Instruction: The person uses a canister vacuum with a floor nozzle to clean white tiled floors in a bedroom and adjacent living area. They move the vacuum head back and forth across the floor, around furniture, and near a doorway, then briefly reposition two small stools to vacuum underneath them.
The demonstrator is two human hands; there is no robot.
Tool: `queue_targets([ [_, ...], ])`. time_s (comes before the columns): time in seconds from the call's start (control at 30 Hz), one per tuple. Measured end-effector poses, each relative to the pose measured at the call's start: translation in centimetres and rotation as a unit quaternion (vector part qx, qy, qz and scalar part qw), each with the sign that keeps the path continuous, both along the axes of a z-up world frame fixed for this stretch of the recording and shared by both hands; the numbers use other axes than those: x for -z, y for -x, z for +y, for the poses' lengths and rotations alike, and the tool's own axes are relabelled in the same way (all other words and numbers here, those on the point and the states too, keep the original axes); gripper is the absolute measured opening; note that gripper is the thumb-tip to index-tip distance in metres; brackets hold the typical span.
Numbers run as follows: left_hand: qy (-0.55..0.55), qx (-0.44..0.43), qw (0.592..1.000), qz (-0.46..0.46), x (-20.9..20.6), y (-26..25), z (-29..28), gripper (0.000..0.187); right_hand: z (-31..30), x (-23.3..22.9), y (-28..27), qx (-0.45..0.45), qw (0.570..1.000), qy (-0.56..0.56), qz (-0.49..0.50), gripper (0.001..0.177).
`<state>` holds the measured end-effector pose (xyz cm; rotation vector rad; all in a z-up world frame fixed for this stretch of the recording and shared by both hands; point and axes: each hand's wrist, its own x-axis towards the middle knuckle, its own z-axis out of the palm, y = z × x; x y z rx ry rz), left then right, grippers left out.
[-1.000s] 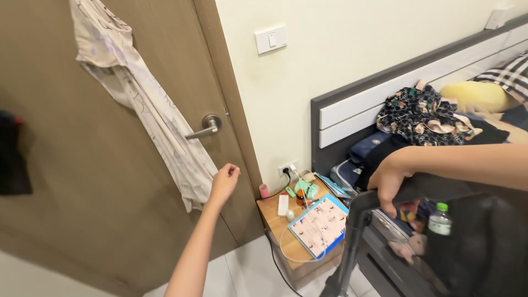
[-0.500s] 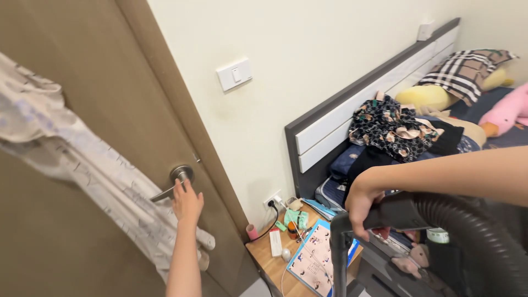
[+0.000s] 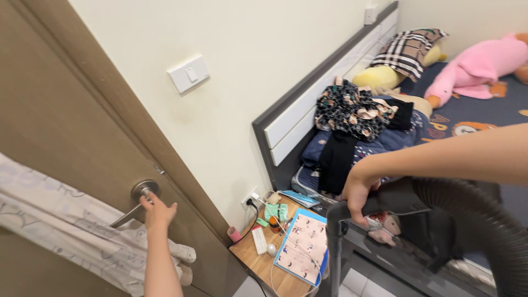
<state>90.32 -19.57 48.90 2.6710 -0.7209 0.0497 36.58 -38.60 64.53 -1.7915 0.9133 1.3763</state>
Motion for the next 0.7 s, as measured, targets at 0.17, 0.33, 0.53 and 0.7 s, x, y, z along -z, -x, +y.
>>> queue_targets([
  [0.17,-0.026,-0.036,0.999,-0.008,-1.9,1.1,0.1,0.090,-0.1,-1.4,1.6,0.057,0.998,0.016,-0.022,0.041],
  [0.33,-0.030,-0.049,0.997,-0.057,-4.3,7.5,1.1,0.091,-0.6,-3.4,2.4,0.094,0.994,0.030,-0.039,0.038],
  [0.53,-0.003,-0.048,0.994,-0.101,-6.4,13.7,3.2,0.093,-0.2,-5.6,1.4,0.091,0.994,0.025,-0.053,0.035],
  [0.7,-0.001,-0.020,0.993,-0.114,-8.7,19.1,6.4,0.086,2.0,-7.9,-0.3,0.045,0.998,0.006,-0.045,0.032],
])
